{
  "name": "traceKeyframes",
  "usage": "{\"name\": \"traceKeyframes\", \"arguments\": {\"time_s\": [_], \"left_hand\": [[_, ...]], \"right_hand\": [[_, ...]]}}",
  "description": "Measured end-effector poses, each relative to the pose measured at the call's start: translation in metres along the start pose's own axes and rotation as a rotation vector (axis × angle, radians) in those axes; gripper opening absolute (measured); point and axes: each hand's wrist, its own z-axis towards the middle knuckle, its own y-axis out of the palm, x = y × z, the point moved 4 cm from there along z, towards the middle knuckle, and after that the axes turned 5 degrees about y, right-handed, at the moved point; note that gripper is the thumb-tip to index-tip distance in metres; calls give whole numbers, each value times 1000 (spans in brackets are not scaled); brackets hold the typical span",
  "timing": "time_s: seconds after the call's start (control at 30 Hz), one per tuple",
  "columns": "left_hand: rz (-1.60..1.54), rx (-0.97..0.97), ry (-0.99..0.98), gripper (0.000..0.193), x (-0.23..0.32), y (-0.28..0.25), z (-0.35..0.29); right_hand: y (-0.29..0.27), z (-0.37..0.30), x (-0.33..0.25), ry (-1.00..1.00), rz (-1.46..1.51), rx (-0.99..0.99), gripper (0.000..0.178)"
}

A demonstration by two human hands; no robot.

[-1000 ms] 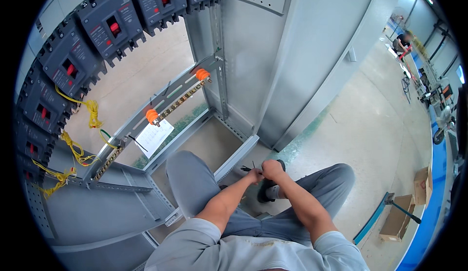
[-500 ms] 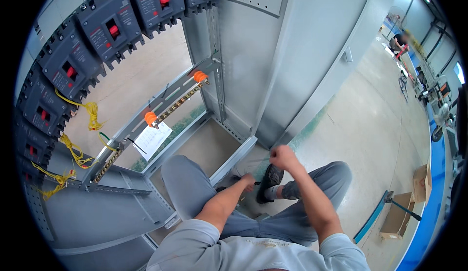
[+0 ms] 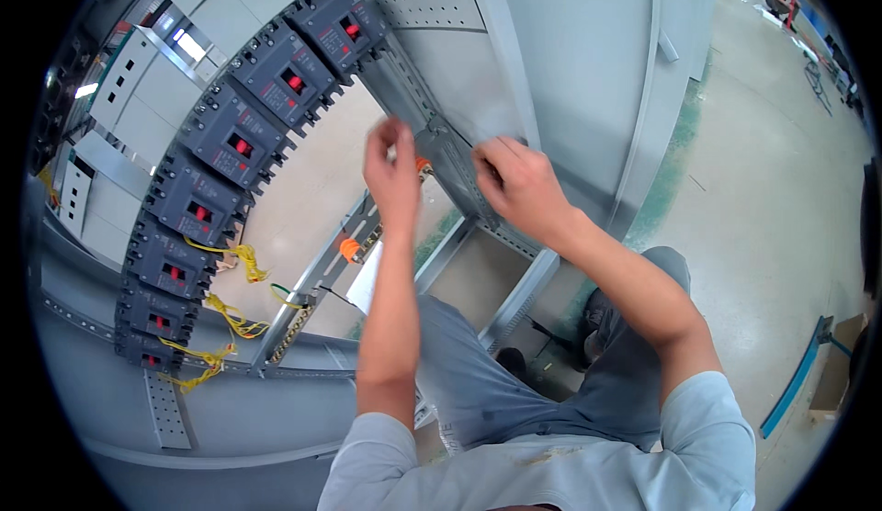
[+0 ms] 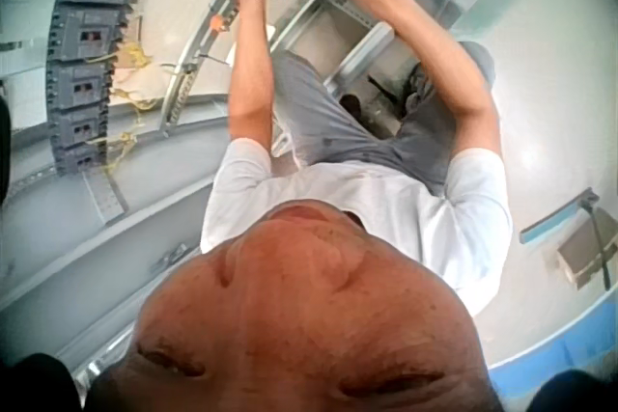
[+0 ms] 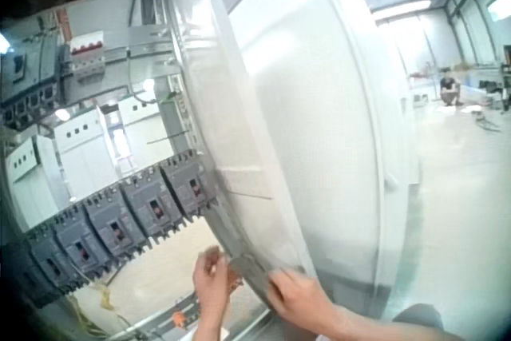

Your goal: The person sits on the floor and works inside an open electrical panel, stripping wire ends with pliers and connecting them to terminal blocks and circuit breakers. The person uses a screwdriver to tighten connections and organizes wires with zip ties.

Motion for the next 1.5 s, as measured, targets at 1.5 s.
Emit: {"name": "traceKeyframes", "arguments": {"time_s": [1.5], "left_hand": [[-426, -416, -366, 42, -109, 28, 84]], "right_hand": [[60, 22, 50, 64, 11, 58, 15]]}}
